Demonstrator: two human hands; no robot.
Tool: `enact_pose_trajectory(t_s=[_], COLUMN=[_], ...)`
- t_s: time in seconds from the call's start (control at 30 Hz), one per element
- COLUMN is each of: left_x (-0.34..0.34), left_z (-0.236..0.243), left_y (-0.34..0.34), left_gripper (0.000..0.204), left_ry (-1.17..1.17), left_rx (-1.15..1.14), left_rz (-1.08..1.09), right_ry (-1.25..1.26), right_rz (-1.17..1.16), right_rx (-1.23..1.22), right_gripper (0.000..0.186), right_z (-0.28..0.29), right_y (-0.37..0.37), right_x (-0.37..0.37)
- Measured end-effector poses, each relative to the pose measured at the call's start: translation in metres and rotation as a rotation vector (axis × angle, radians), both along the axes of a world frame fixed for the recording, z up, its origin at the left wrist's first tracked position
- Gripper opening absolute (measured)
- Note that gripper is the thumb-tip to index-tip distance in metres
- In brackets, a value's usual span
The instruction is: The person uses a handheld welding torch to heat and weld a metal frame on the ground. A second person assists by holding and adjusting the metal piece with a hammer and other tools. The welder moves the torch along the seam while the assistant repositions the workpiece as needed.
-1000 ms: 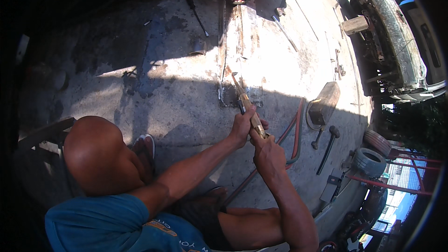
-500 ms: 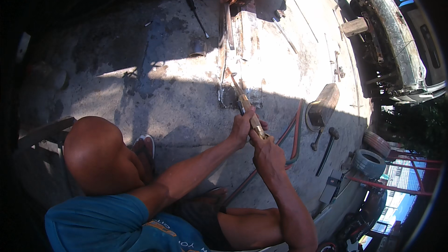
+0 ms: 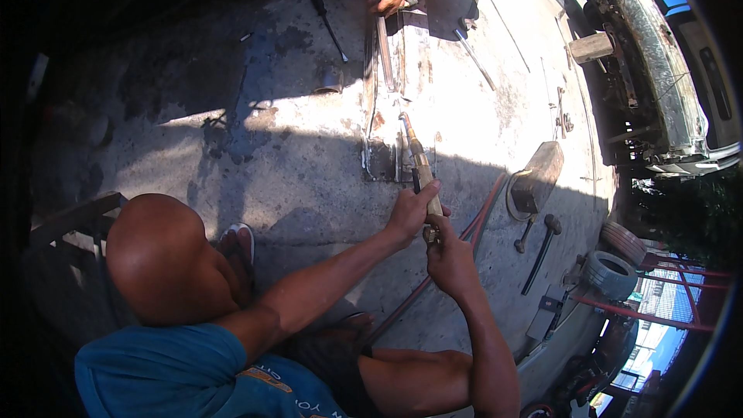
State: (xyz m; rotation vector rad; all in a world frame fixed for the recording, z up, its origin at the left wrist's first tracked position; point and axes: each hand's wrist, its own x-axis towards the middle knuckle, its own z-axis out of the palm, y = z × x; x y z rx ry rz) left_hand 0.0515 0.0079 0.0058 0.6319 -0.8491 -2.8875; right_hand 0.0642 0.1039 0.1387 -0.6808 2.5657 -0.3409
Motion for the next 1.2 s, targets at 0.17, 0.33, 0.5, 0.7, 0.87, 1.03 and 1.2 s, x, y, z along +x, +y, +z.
enact_pose_trajectory(t_s=[0.17, 0.33, 0.5, 0.7, 0.87, 1.03, 1.2], left_x=[-0.008, -0.014, -0.012, -0.012, -0.016, -0.019, -0.021], left_z=[-0.015, -0.029, -0.028, -0.025, -0.029, -0.032, -0.031], left_y=[0.005, 0.01, 0.009, 0.004, 0.006, 0.007, 0.012], left_gripper=[0.053, 0.051, 0.049, 0.049, 0.05, 0.053, 0.064], left_ry=[-0.008, -0.028, -0.021, -0.019, -0.03, -0.054, -0.096], left_rx=[-0.118, -0.161, -0.158, -0.147, -0.154, -0.182, -0.195], left_rz=[-0.056, -0.085, -0.101, -0.113, -0.13, -0.151, -0.066], right_ry=[-0.142, -0.219, -0.24, -0.265, -0.258, -0.281, -0.316], right_rz=[-0.172, -0.244, -0.194, -0.284, -0.28, -0.302, -0.323], right_rx=[-0.039, -0.018, -0.085, -0.046, -0.051, -0.074, -0.109], right_gripper=[0.045, 0.042, 0.042, 0.039, 0.038, 0.039, 0.04], right_z=[-0.001, 0.006, -0.002, 0.004, 0.004, 0.002, 0.001], right_y=[0.002, -0.006, 0.001, -0.007, -0.008, -0.005, -0.004], right_x=[-0.003, -0.003, -0.005, -0.004, -0.005, -0.006, -0.008])
